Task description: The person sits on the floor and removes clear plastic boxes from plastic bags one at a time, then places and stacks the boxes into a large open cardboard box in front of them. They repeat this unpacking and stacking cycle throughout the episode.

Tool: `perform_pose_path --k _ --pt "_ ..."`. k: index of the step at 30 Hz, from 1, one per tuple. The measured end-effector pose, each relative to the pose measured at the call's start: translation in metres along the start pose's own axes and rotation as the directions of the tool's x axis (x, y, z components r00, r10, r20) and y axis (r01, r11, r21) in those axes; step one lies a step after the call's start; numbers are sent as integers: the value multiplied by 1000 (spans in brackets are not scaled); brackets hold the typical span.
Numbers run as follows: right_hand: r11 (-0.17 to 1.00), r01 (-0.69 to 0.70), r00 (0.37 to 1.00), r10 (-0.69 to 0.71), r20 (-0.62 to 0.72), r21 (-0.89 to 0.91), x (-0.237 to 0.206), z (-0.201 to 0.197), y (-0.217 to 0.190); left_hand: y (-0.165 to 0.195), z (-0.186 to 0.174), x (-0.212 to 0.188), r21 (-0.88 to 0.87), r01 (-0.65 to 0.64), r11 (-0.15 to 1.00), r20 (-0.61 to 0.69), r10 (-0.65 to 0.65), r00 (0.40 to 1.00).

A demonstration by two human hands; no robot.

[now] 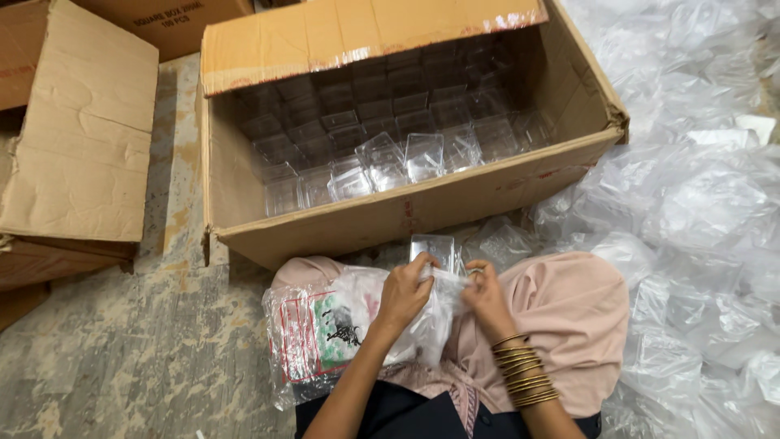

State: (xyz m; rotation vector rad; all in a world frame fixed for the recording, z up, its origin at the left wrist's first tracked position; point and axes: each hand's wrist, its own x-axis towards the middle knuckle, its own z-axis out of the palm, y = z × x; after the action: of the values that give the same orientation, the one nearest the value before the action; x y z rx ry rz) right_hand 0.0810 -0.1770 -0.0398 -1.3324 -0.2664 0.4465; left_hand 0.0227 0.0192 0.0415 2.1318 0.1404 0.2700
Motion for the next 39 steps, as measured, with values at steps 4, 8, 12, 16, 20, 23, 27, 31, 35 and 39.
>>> perform_pose_path --k 4,8,12,16,20,23,27,31,35,39 --pt "622 185 934 -353 -62 -761 10 32 -2 4 7 32 352 81 932 80 -116 990" --pt "685 -114 977 -55 -207 -720 17 38 -7 -4 12 44 510 148 847 108 -234 966" --pt "666 -153 979 2 -203 -730 22 34 -5 -17 9 43 368 167 915 50 -199 979" --pt "686 -225 972 104 -212 -692 22 33 -3 -25 2 34 160 123 980 -44 -117 992" --pt "825 -194 981 166 -100 -531 19 35 -7 -39 4 17 -31 288 957 5 -288 958" --pt "923 -159 985 174 12 -351 12 40 -10 -57 6 2 -298 125 946 -166 -180 970" --pt "968 -78 976 123 180 -237 7 47 -13 -82 -4 -6 -487 144 861 -118 -229 966" --pt "976 -8 971 59 231 -216 9 52 -11 -88 -23 -16 -624 459 633 205 -434 877" --pt "982 93 979 -61 194 -162 6 52 -7 -82 -24 -29 -647 629 432 381 -531 757" --pt "903 213 975 -173 136 -373 -1 53 -6 -75 -2 -35 -697 383 607 178 -371 912"
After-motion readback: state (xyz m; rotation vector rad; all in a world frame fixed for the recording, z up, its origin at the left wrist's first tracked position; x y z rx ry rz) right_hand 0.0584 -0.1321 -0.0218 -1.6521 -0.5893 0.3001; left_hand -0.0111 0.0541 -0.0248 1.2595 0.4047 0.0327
